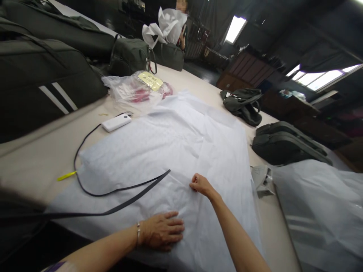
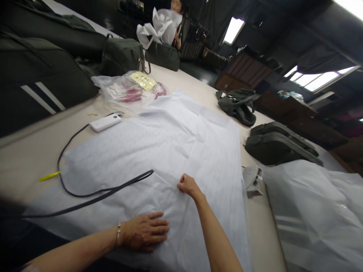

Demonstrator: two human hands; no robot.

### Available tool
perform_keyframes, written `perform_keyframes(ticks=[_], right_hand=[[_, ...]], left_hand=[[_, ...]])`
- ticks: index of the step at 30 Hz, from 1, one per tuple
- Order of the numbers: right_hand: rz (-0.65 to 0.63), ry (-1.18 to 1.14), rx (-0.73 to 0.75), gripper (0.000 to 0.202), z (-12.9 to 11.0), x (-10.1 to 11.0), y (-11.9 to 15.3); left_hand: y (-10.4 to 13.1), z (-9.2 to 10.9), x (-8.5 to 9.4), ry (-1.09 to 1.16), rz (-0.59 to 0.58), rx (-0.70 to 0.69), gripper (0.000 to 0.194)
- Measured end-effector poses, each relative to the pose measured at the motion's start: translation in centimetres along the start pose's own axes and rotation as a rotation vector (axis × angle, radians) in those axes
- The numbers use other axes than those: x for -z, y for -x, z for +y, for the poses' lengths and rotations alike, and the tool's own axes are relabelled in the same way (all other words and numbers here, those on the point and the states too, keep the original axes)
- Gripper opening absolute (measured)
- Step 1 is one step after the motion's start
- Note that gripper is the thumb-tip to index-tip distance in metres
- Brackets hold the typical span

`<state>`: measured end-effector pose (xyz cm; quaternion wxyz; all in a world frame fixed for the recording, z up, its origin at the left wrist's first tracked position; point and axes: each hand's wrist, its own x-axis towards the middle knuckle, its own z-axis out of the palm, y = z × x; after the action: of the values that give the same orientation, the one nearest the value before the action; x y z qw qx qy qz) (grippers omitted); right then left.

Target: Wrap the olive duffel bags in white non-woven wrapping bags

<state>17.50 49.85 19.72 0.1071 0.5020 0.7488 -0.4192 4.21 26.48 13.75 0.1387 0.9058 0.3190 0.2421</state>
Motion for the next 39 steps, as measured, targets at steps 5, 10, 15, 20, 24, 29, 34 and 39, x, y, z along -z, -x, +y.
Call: perform_keyframes(ticks=[5,10,15,20,24,29,34,39], right_hand=[[0.126,0.219,-0.116,0.026,0.6,-0.1,-0.8],[0.301,0.237,-0.218,0.042,2.3,-0.4,0.7],[0.469,0.051,-0.150,0.043,4.2,-2.4,5.3],[0.689,0.141,0.143,0.050,7.2,-8.5,12.2],[0.660,0.459,0.296,0.055,9.6,-13.7,14.9],[0.654,0.597,0.277,0.061,10.5,-14.6,14.4],[0.664,0.537,0.259,0.061,10.1,-13.4,13.2],[0.626,0.347,0.279,0.058,9.6,-12.2,13.8]], left_hand=[[0.1,0.0,-0.1,-0.013,0.010,-0.004,0.045],[0.1,-0.2,0.0,-0.033,0.048,-0.032,0.046],[0.2,-0.4,-0.1,-0.010,0.031,-0.036,0.047],[0.1,-0.6,-0.5,0.032,0.010,-0.024,0.049],[-0.4,-1.1,-0.7,0.056,-0.032,-0.037,0.052],[-1.6,-2.2,-0.1,0.017,-0.111,-0.062,0.051],[-2.8,-3.5,0.7,0.009,-0.180,-0.075,0.053],[-3.0,-3.6,1.2,-0.011,-0.206,-0.070,0.054]])
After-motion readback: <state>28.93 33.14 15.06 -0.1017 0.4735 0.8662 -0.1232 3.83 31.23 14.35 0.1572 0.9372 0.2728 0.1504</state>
